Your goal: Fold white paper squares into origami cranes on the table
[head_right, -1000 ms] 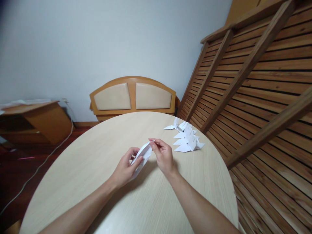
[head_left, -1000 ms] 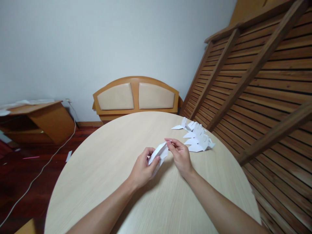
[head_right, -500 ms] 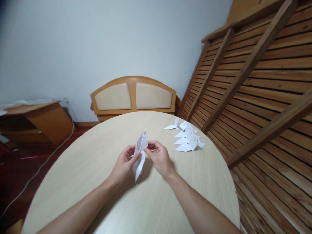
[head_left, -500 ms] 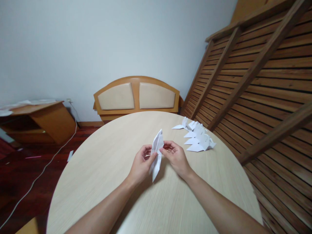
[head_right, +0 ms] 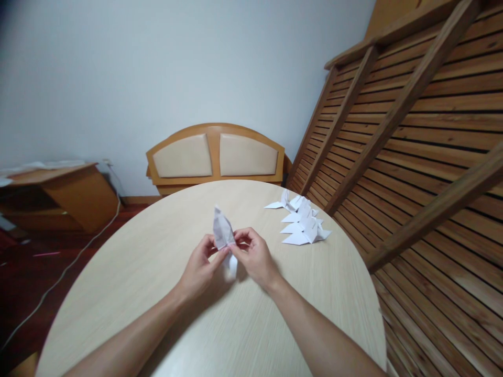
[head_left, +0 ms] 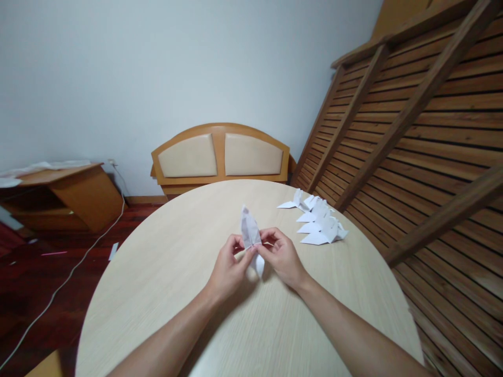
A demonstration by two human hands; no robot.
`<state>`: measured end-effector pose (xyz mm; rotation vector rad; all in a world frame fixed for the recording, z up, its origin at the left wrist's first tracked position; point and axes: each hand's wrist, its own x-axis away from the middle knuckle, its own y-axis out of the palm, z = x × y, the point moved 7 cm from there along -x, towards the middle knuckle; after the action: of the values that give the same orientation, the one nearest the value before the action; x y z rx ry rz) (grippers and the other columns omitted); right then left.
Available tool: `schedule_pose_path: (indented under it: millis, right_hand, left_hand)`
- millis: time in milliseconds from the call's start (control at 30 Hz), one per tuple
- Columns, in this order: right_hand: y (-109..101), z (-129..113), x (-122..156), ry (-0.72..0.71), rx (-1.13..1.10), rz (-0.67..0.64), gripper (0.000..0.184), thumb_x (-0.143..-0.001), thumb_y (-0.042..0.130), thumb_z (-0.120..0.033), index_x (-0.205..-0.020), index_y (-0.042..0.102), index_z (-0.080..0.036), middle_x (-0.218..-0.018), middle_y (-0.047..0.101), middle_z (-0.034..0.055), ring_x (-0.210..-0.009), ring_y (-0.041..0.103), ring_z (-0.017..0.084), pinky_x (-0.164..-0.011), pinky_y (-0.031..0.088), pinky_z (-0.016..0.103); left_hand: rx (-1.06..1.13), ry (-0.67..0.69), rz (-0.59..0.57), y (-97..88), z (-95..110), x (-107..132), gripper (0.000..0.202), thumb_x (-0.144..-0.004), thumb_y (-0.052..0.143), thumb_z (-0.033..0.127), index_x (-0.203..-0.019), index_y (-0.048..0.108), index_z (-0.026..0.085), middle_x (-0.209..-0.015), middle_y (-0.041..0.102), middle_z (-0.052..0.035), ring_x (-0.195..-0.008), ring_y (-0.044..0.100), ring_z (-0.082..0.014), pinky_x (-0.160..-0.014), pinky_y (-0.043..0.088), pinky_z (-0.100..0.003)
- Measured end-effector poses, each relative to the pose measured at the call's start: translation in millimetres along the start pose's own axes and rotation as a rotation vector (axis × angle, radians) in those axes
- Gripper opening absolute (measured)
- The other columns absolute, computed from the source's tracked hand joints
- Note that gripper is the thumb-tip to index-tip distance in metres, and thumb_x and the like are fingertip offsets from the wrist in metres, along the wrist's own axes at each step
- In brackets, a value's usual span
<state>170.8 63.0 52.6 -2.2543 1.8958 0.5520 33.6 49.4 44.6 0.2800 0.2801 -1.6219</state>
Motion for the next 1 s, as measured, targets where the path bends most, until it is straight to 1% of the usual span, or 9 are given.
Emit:
schedule_pose_path:
  millis: [100, 200, 300, 467, 600, 700, 833, 900, 1000]
  right_hand:
    - [-8, -7, -4, -0.056, 0.007, 0.089, 0.025, -0.077, 0.076, -0.039, -0.077, 0.058, -0.022, -0.09, 0.066, 0.0035, -0.084, 0.064, 0.018, -0.077, 0.054, 0.032]
    - [-11, -7, -5, -0.064, -0.013, 0.136, 0.028, -0.075, 0.077, -0.043, -0.079, 0.059, -0.023, -0.087, 0.066, 0.0035, -0.083, 0.063, 0.019, -0.076, 0.053, 0.033]
    - [-6, -4, -2, -0.045, 0.004, 0.072, 0.027, -0.077, 0.075, -0.043, -0.084, 0.058, -0.023, -0.094, 0.066, 0.004, -0.086, 0.063, 0.019, -0.08, 0.052, 0.033]
    - [10, -10, 7, -0.103, 0.296, -0.168, 0.028, -0.075, 0.078, -0.028, -0.095, 0.059, -0.023, -0.125, 0.061, 0.0069, -0.117, 0.057, 0.024, -0.103, 0.04, 0.042]
    - [12, -17, 7, -0.154, 0.383, -0.164, 0.02, -0.078, 0.074, -0.022, -0.096, 0.066, -0.022, -0.131, 0.058, 0.0085, -0.129, 0.051, 0.025, -0.111, 0.034, 0.043]
    - [11, -13, 5, -0.117, 0.352, -0.142, 0.006, -0.086, 0.069, -0.027, -0.088, 0.069, -0.022, -0.125, 0.062, 0.0083, -0.124, 0.055, 0.023, -0.109, 0.038, 0.042]
    - [9, -1, 3, -0.05, 0.307, -0.1, 0.018, -0.088, 0.067, -0.036, -0.081, 0.068, -0.02, -0.103, 0.069, 0.0071, -0.102, 0.065, 0.022, -0.091, 0.05, 0.037]
    - [5, 3, 2, -0.023, 0.275, -0.034, 0.021, -0.087, 0.068, -0.04, -0.08, 0.068, -0.02, -0.093, 0.07, 0.0057, -0.087, 0.066, 0.02, -0.082, 0.053, 0.035]
    - [2, 4, 1, -0.021, 0.204, 0.011, 0.026, -0.084, 0.071, -0.045, -0.078, 0.069, -0.02, -0.092, 0.069, 0.0056, -0.083, 0.066, 0.019, -0.079, 0.054, 0.032]
  left_hand:
    - [-0.047, -0.008, -0.166, 13.6, -1, 5, 0.023, -0.09, 0.064, 0.037, -0.103, 0.062, 0.017, -0.1, 0.068, -0.009, -0.101, 0.062, -0.0229, -0.099, 0.045, -0.04]
    - [0.026, -0.016, -0.21, 19.6, -2, 8, 0.031, -0.091, 0.062, 0.038, -0.115, 0.061, 0.018, -0.113, 0.068, -0.0113, -0.112, 0.06, -0.0252, -0.105, 0.042, -0.043]
    - [0.095, -0.043, -0.162, 17.8, -4, 7, 0.036, -0.091, 0.061, 0.041, -0.118, 0.061, 0.018, -0.115, 0.067, -0.0117, -0.111, 0.059, -0.0258, -0.102, 0.043, -0.042]
    - [0.122, -0.083, -0.017, 6.4, -11, 3, 0.031, -0.091, 0.06, 0.049, -0.094, 0.06, 0.018, -0.088, 0.062, -0.0036, -0.085, 0.056, -0.0187, -0.079, 0.046, -0.031]
    - [0.168, -0.092, 0.012, 4.6, -11, 5, 0.036, -0.09, 0.06, 0.055, -0.083, 0.054, 0.021, -0.079, 0.056, 0.0001, -0.075, 0.051, -0.0155, -0.072, 0.044, -0.028]
    - [0.145, -0.081, 0.066, -0.6, -7, 4, 0.036, -0.09, 0.058, 0.057, -0.086, 0.055, 0.021, -0.082, 0.057, -0.0007, -0.079, 0.053, -0.0167, -0.076, 0.045, -0.03]
    - [0.109, -0.052, 0.08, -4.8, -1, 1, 0.036, -0.092, 0.055, 0.056, -0.094, 0.058, 0.02, -0.094, 0.061, -0.0036, -0.09, 0.056, -0.0186, -0.085, 0.045, -0.032]
    - [0.089, -0.078, 0.078, -5.1, -4, 1, 0.039, -0.091, 0.055, 0.058, -0.095, 0.057, 0.02, -0.094, 0.061, -0.0037, -0.086, 0.056, -0.0181, -0.08, 0.046, -0.03]
    - [0.04, -0.088, 0.032, -0.8, -7, 2, 0.041, -0.09, 0.056, 0.059, -0.096, 0.058, 0.019, -0.089, 0.06, -0.0031, -0.082, 0.055, -0.0173, -0.076, 0.046, -0.029]
